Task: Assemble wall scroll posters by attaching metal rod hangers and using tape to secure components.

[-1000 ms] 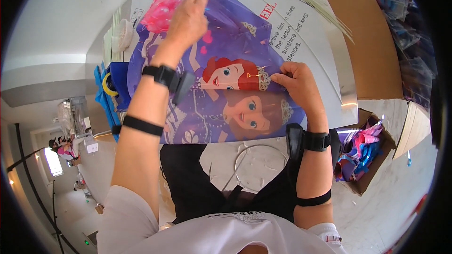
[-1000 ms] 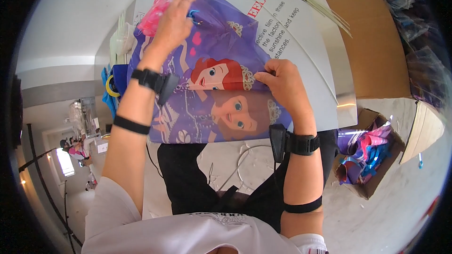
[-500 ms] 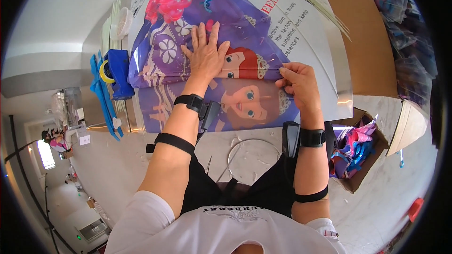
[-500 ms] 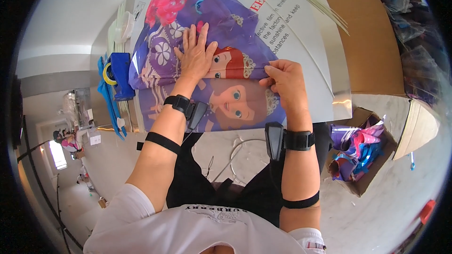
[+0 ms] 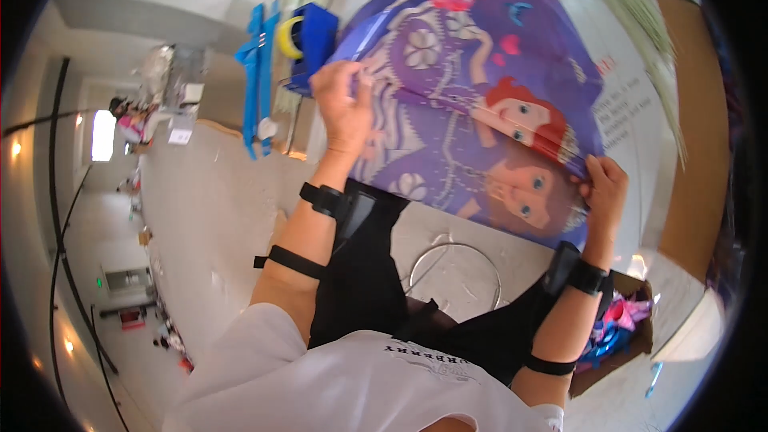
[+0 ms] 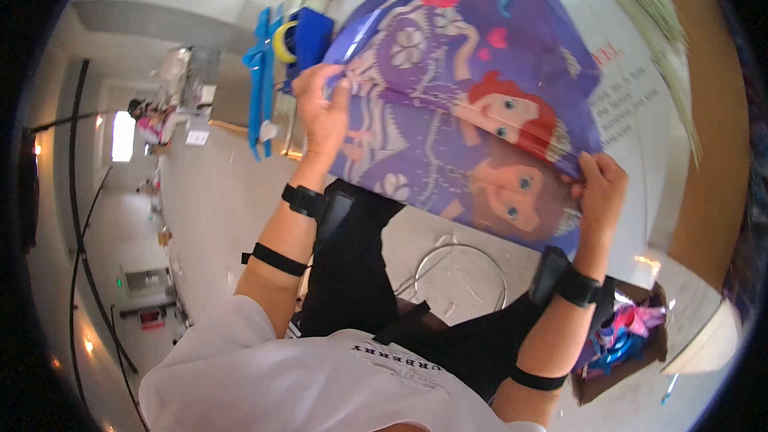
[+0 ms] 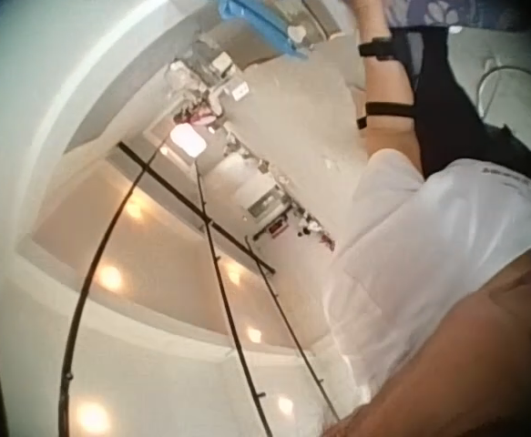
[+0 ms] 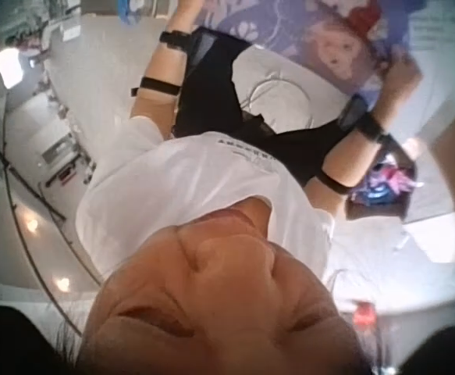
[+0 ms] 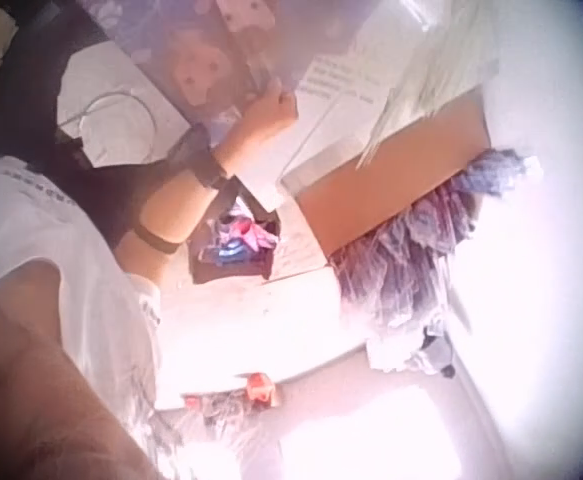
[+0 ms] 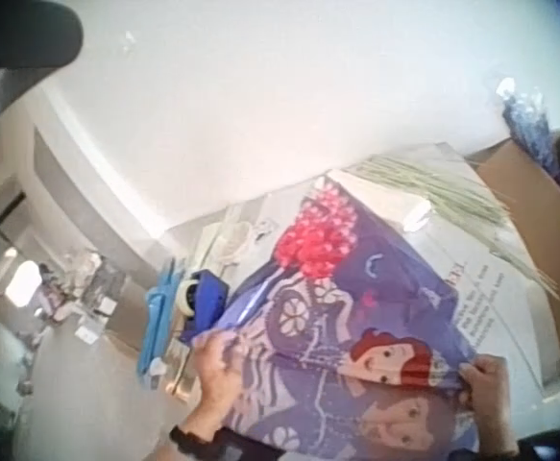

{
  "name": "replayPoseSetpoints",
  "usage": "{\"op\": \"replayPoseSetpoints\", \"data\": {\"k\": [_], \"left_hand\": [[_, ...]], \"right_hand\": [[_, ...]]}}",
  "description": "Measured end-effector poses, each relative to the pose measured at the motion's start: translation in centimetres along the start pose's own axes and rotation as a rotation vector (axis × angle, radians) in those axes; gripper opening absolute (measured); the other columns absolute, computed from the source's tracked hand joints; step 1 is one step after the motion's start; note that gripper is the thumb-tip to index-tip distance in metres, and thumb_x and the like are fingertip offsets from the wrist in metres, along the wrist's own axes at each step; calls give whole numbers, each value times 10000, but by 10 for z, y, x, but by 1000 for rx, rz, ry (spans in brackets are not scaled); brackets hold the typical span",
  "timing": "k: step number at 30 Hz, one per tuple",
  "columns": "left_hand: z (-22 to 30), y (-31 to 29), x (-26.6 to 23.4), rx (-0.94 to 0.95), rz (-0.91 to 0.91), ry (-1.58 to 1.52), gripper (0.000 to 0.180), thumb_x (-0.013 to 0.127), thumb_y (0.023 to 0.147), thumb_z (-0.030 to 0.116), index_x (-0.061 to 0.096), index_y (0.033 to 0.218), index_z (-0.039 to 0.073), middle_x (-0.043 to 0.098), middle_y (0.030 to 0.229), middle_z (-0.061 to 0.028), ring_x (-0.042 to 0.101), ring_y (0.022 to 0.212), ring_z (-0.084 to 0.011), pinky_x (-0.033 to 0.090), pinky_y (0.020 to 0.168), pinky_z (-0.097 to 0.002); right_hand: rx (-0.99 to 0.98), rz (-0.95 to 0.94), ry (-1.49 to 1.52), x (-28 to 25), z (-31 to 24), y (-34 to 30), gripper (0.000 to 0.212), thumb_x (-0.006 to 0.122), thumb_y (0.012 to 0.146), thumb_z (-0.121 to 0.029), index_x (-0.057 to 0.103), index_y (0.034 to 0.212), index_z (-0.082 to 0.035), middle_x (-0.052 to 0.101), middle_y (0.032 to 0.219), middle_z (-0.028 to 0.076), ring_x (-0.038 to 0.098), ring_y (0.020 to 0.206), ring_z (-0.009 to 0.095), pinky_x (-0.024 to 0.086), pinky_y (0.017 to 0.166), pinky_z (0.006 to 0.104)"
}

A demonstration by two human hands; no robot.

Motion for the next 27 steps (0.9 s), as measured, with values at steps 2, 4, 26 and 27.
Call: {"op": "replayPoseSetpoints", "data": {"k": [2,4,26,27], "left_hand": [[-86,-8,-52,-232,206,160,157,611,767,72,598,922,46,594,880,-102,530,857,-247,387,819,-391],[-179,-21,-81,-694,322,-92,158,613,789,95,605,936,36,567,830,-67,521,792,-186,423,724,-365],[-251,-33,-50,-1277,30,-1109,117,596,794,-18,515,873,12,478,939,-118,478,852,-259,448,880,-614],[-252,-40,-53,-1277,33,-1109,117,596,794,-18,515,873,12,478,939,-118,478,852,-259,448,880,-614]], "right_hand": [[-8,-43,35,6,-3,2,191,578,877,-134,566,707,-49,599,593,56,432,408,45,277,365,188],[-10,-68,61,11,-5,2,179,584,878,-145,566,723,-58,611,607,59,408,402,37,255,359,180],[46,-65,101,3,5,4,124,600,878,-140,571,789,-58,642,699,55,407,433,21,202,352,144],[47,-68,99,4,4,4,125,597,881,-139,571,790,-58,641,698,55,410,434,22,203,353,143]]}}
Point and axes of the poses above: each hand's wrist, its own y-axis towards the middle knuckle, its own x-axis out of the palm, z = x × y, the point moved 7 cm from there along y, towards the middle knuckle
